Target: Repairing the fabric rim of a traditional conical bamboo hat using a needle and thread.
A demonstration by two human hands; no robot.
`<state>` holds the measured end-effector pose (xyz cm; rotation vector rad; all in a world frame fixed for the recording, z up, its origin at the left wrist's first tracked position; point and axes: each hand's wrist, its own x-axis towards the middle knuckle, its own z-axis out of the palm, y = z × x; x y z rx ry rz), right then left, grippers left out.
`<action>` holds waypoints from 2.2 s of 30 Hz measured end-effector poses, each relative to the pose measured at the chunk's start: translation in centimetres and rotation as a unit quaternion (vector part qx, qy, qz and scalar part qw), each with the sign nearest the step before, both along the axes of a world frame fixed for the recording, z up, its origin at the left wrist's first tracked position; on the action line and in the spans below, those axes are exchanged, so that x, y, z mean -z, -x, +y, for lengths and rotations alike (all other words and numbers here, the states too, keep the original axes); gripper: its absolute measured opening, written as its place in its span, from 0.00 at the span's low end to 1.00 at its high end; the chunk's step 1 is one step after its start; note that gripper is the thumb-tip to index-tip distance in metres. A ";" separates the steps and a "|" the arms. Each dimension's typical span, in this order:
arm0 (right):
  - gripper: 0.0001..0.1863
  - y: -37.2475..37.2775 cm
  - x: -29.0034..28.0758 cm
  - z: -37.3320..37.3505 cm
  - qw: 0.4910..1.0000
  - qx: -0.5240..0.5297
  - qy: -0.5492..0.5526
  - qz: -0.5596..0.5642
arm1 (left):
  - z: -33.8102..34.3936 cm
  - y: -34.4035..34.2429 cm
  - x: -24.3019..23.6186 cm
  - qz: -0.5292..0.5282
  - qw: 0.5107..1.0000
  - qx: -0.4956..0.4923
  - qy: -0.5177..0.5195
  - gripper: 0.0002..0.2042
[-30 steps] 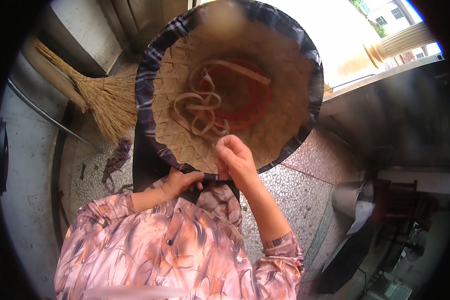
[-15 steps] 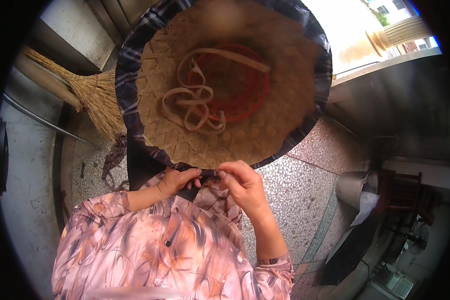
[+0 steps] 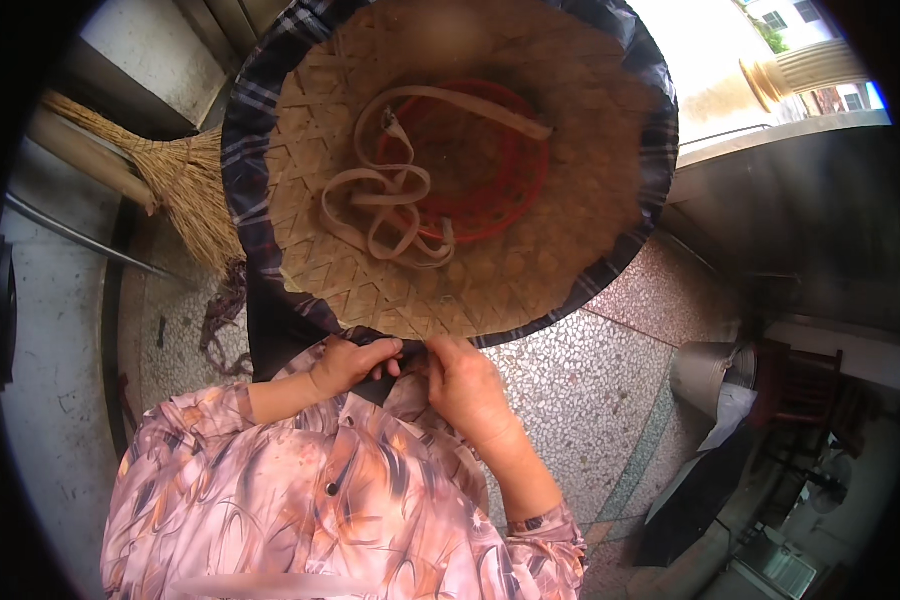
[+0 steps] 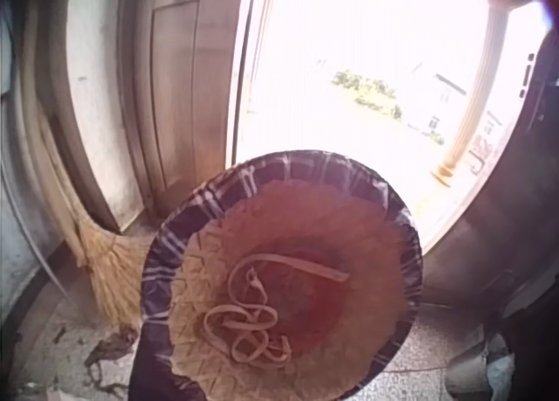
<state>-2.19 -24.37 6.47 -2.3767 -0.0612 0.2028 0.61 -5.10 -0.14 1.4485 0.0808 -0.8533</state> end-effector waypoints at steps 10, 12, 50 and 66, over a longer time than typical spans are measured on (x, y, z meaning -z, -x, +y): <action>0.05 0.2 -0.7 0.3 0.996 0.030 0.088 -0.016 | -0.1 0.0 0.1 0.001 0.999 -0.028 0.034 0.11; 0.06 0.4 -0.3 0.3 0.998 0.030 0.051 -0.028 | -0.1 0.1 0.1 -0.001 0.999 -0.026 0.035 0.11; 0.06 1.6 1.7 2.9 0.986 0.029 0.097 -0.130 | -0.3 0.0 0.0 0.029 0.992 -0.086 0.089 0.10; 0.08 2.8 3.7 2.5 0.976 0.089 -0.005 -0.200 | -1.0 0.2 0.0 0.129 0.976 -0.108 0.140 0.10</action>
